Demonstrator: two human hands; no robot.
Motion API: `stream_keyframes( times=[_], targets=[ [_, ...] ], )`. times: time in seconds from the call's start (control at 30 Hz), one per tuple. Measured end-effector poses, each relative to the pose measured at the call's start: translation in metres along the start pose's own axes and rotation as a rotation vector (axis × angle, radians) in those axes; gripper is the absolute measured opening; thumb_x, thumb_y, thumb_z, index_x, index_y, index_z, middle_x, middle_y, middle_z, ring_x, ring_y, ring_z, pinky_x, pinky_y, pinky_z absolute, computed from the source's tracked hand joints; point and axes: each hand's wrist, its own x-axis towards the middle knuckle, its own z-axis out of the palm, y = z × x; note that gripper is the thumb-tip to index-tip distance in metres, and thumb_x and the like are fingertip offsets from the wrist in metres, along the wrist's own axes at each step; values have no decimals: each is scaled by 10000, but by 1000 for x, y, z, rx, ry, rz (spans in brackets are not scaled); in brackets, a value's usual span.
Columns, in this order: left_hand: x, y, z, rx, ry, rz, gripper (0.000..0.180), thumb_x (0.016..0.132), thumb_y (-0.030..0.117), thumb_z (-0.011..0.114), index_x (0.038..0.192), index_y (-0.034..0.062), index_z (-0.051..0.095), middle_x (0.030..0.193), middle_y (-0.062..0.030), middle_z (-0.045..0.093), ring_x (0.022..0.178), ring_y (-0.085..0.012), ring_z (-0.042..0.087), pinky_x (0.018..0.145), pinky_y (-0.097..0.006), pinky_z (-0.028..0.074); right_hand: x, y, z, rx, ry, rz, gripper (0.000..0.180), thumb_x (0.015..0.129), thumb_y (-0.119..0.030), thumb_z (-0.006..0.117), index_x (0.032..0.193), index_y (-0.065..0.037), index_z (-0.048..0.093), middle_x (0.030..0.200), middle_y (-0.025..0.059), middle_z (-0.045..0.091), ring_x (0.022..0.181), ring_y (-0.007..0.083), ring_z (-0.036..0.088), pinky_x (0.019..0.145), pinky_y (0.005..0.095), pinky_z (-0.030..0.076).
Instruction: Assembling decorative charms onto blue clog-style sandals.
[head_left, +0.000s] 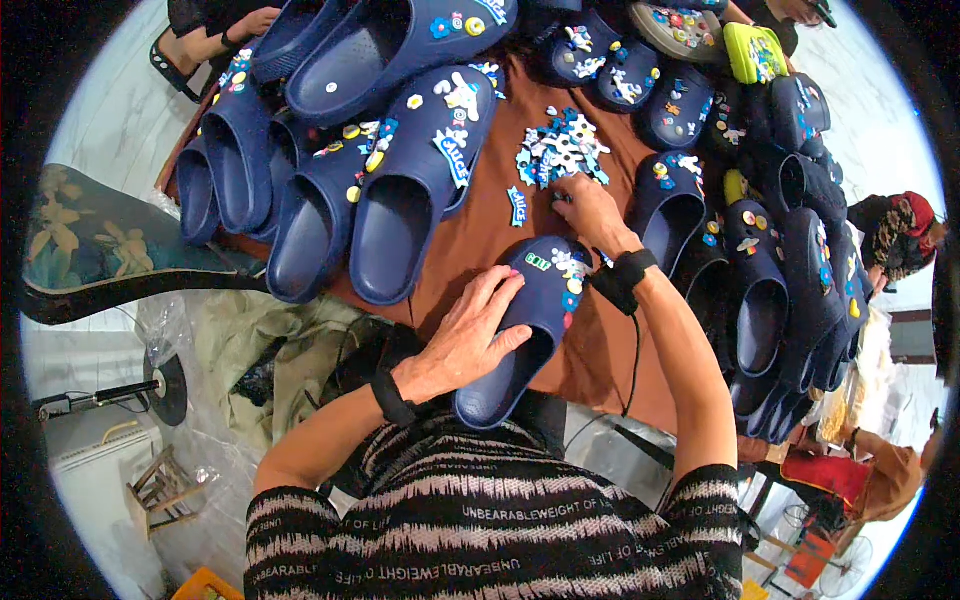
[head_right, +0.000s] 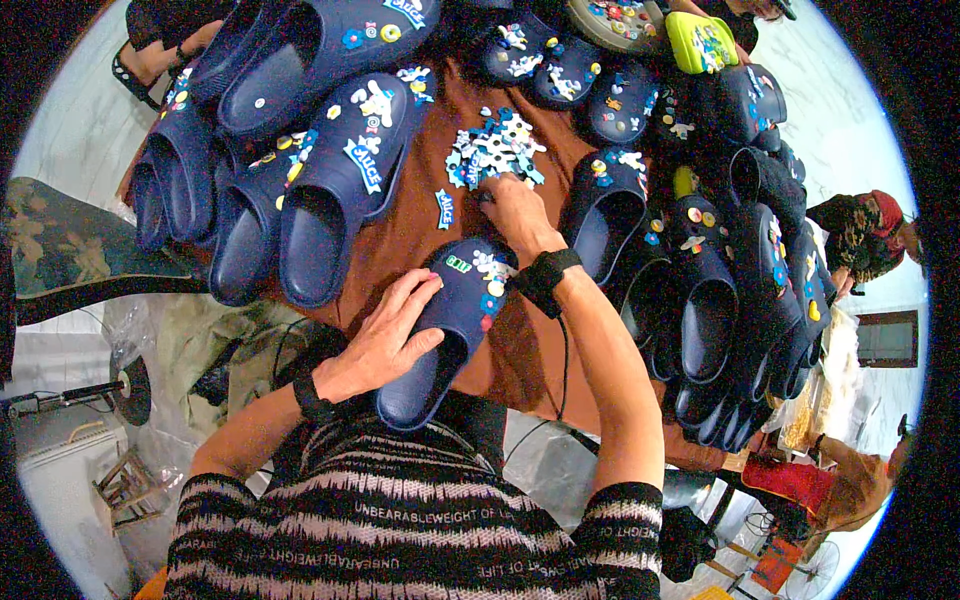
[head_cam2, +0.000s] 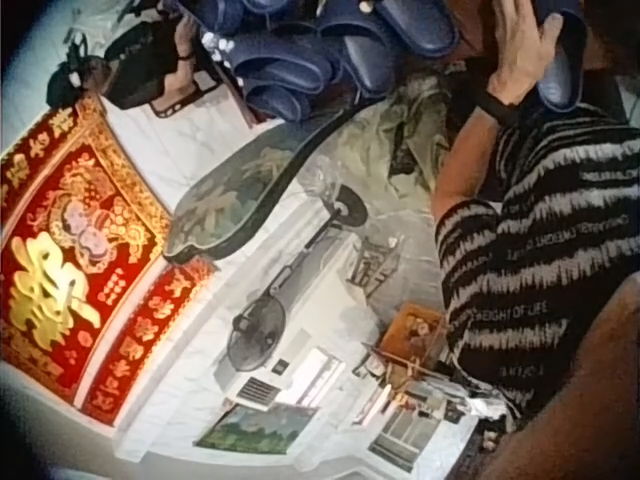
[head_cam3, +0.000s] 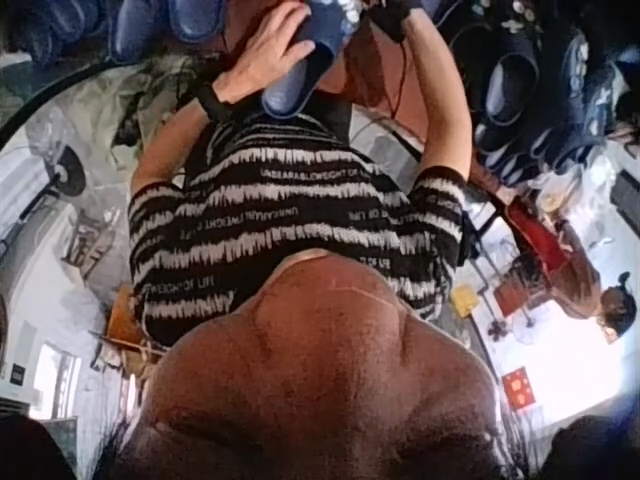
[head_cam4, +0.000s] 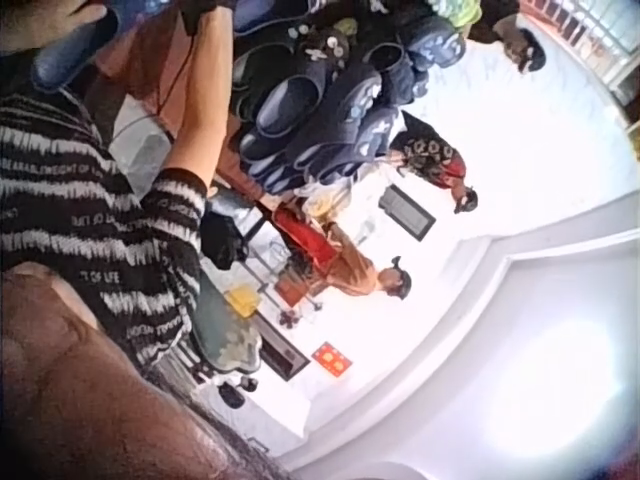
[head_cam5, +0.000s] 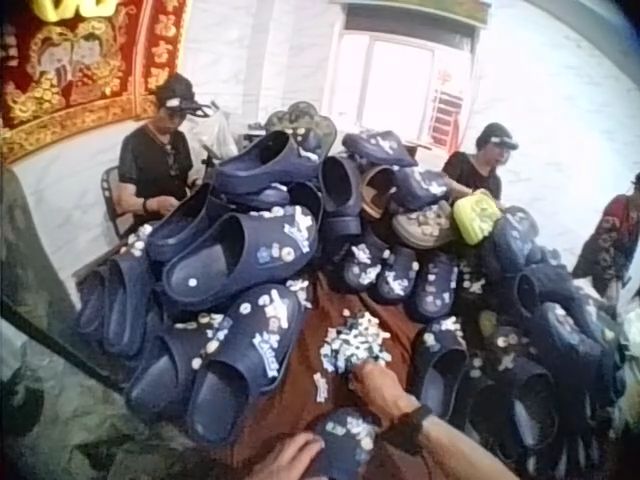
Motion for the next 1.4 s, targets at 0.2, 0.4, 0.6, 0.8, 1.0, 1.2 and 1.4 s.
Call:
stream_keyframes(
  times=[0.2, 0.4, 0.6, 0.8, 1.0, 1.2, 1.4],
  targets=[
    [10, -12, 1, 0, -23, 8, 619, 993, 348, 561, 1455, -12, 361, 1493, -233, 332, 1396, -426, 338, 1165, -471, 298, 6, 11, 2, -43, -9, -62, 303, 834, -54, 668, 1137, -52, 678, 1069, 234, 665, 1039, 407, 642, 906, 492, 513],
    [17, -20, -4, -103, 11, -4, 810, 966, 493, 571, 1515, -17, 265, 1519, -274, 319, 1429, -430, 310, 1186, -466, 263, 3, 15, -7, 7, 27, -36, 203, 833, -31, 642, 1034, -10, 667, 921, 230, 690, 945, 414, 667, 813, 493, 527],
    [11, -27, -5, -160, 11, -51, 931, 938, 561, 588, 1531, -44, 204, 1529, -300, 299, 1451, -417, 284, 1195, -462, 241, -16, -13, -20, 414, 20, -89, 117, 903, -78, 649, 990, -8, 685, 844, 107, 699, 767, 193, 657, 716, 334, 522],
    [8, -34, 1, -204, 16, -29, 874, 986, 510, 537, 1524, -79, 182, 1536, -308, 285, 1460, -411, 269, 1204, -451, 218, -61, -85, -22, 508, -164, -224, 133, 872, -45, 646, 996, -25, 690, 961, 161, 694, 950, 339, 677, 848, 397, 533],
    [11, -30, 3, -182, 21, -51, 833, 1007, 466, 515, 1532, -78, 166, 1550, -300, 271, 1466, -403, 260, 1208, -443, 208, -69, -84, -12, 361, -172, -326, 172, 852, -14, 614, 1009, -8, 682, 998, 189, 672, 985, 397, 645, 856, 462, 519],
    [10, -30, 3, -187, 44, -42, 846, 998, 524, 498, 1532, -56, 189, 1537, -296, 292, 1447, -438, 276, 1193, -486, 236, -73, -92, -21, 334, -167, -244, 184, 825, -18, 642, 1002, -17, 694, 989, 179, 672, 1008, 385, 626, 892, 458, 500],
    [11, -27, 2, -196, 39, -40, 856, 993, 545, 493, 1535, -44, 189, 1529, -296, 305, 1435, -444, 293, 1187, -489, 246, -71, -79, -11, 243, -166, -400, 209, 816, -20, 648, 1012, -35, 718, 987, 156, 685, 1024, 371, 617, 921, 441, 490]
  ],
)
